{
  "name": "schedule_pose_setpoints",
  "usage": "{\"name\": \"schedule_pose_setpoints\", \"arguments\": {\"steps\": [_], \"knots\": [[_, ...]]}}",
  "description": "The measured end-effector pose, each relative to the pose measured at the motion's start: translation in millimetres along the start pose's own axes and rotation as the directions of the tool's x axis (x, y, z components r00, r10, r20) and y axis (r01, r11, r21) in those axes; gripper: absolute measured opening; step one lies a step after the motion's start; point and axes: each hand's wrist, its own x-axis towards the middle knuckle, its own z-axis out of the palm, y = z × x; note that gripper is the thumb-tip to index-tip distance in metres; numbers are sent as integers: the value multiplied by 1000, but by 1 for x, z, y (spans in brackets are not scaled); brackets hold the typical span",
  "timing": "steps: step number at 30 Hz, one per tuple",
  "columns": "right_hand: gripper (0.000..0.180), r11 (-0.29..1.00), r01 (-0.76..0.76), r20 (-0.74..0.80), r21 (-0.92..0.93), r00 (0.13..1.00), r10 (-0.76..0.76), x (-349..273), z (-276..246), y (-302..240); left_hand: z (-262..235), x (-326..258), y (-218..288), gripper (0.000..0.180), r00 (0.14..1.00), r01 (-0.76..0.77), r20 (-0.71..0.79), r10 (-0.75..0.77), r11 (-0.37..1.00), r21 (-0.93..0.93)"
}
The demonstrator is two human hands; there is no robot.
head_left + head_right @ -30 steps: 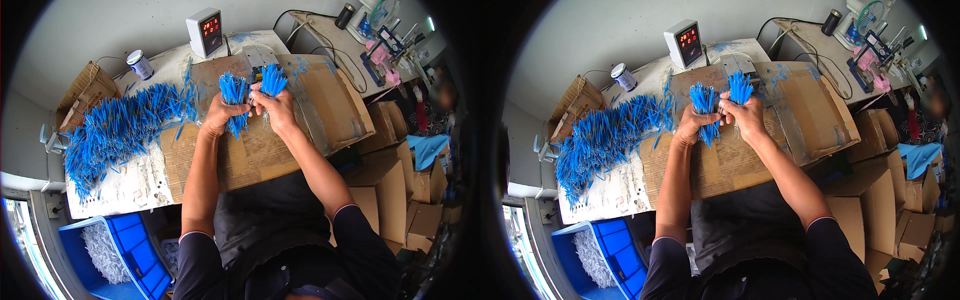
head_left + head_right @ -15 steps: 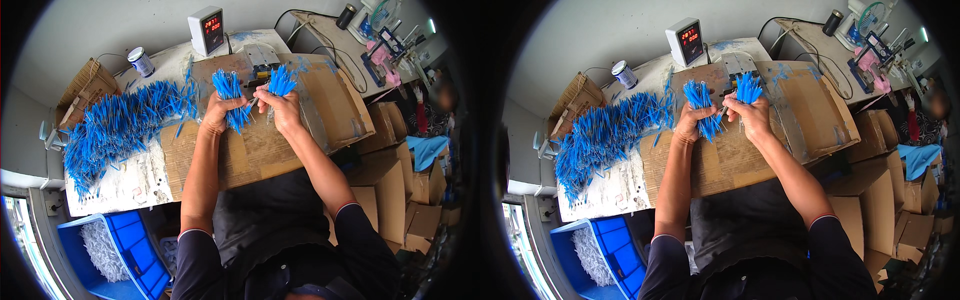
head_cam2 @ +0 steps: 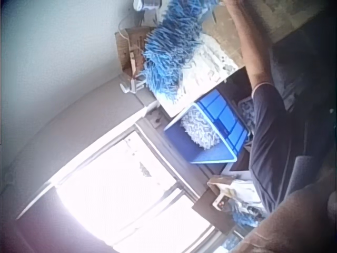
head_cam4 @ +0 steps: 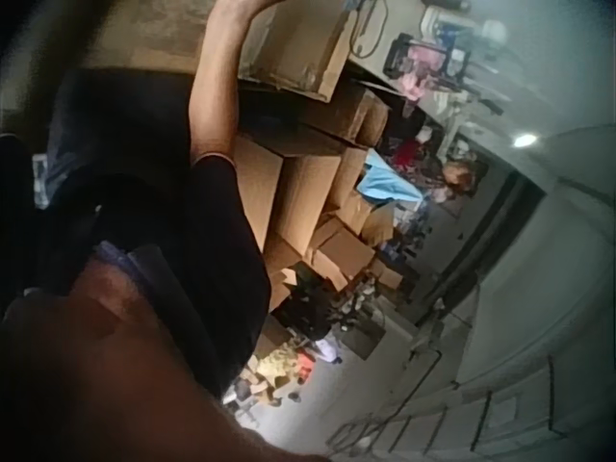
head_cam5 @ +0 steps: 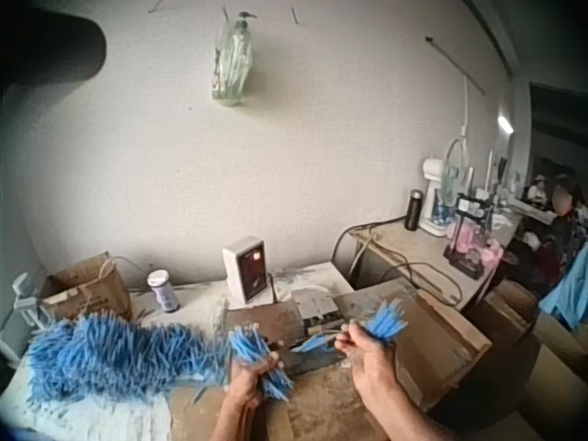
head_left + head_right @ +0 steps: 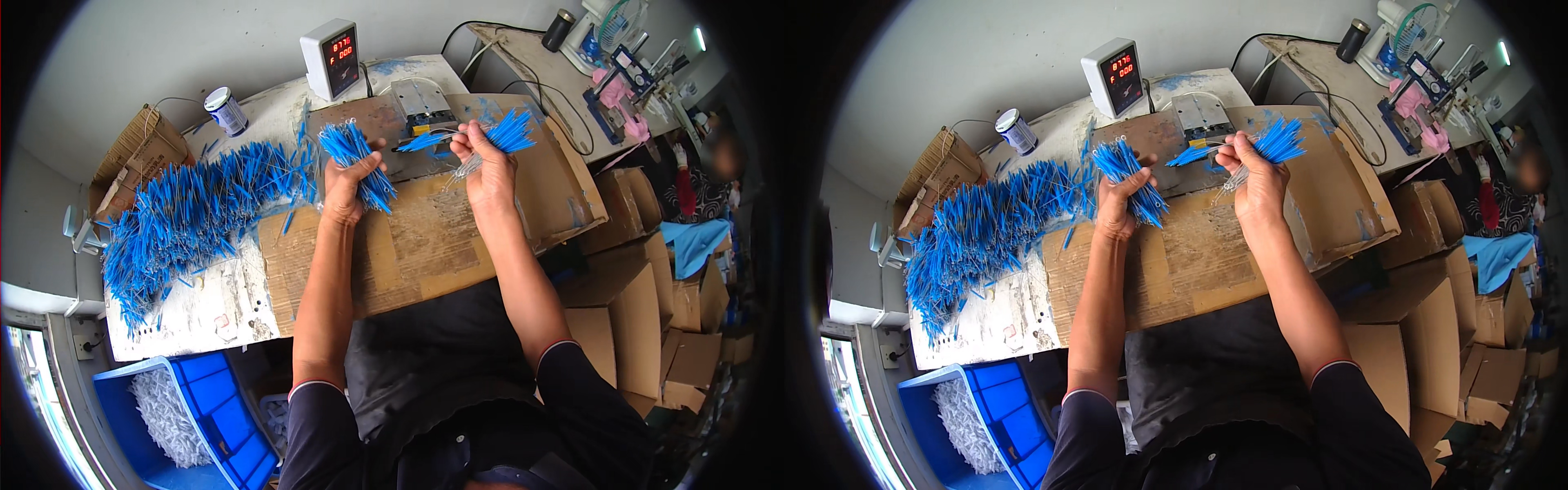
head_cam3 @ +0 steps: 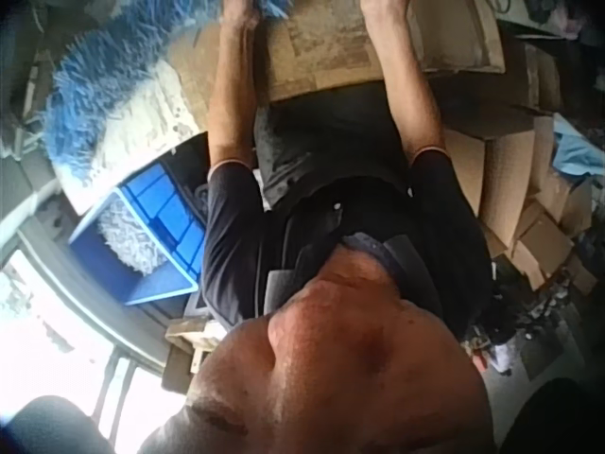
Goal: The person sorts and bundles blue plastic filaments by hand at an industrial workstation.
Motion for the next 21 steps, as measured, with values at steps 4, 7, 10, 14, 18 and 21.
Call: {"name": "schedule_pose_setpoints", "arguments": {"steps": [4, 7, 10, 14, 18, 21], "knots": [[11, 997, -33, 14, 70, 999, 32, -7, 4, 19, 14, -5, -5, 38, 999, 26, 32, -26, 999, -21], [13, 991, -104, 16, 90, 995, 103, -18, 11, 35, 11, -1, -11, 35, 1000, 21, -17, -23, 995, -103], [14, 983, -137, 10, 119, 991, 137, -27, 11, 55, 9, 3, -15, 25, 989, 24, -136, -50, 983, -184], [14, 986, -155, 45, 59, 987, 153, -40, 17, 57, -4, 7, -12, 19, 981, 14, -189, -34, 994, -106], [15, 995, -69, 91, -68, 993, 75, -40, 6, 41, -8, 7, -1, 13, 977, -6, -211, -3, 999, -41], [14, 930, 265, 98, -253, 964, -248, -30, -9, 25, -7, 6, 5, 17, 980, -16, -196, 20, 1000, 25]]}}
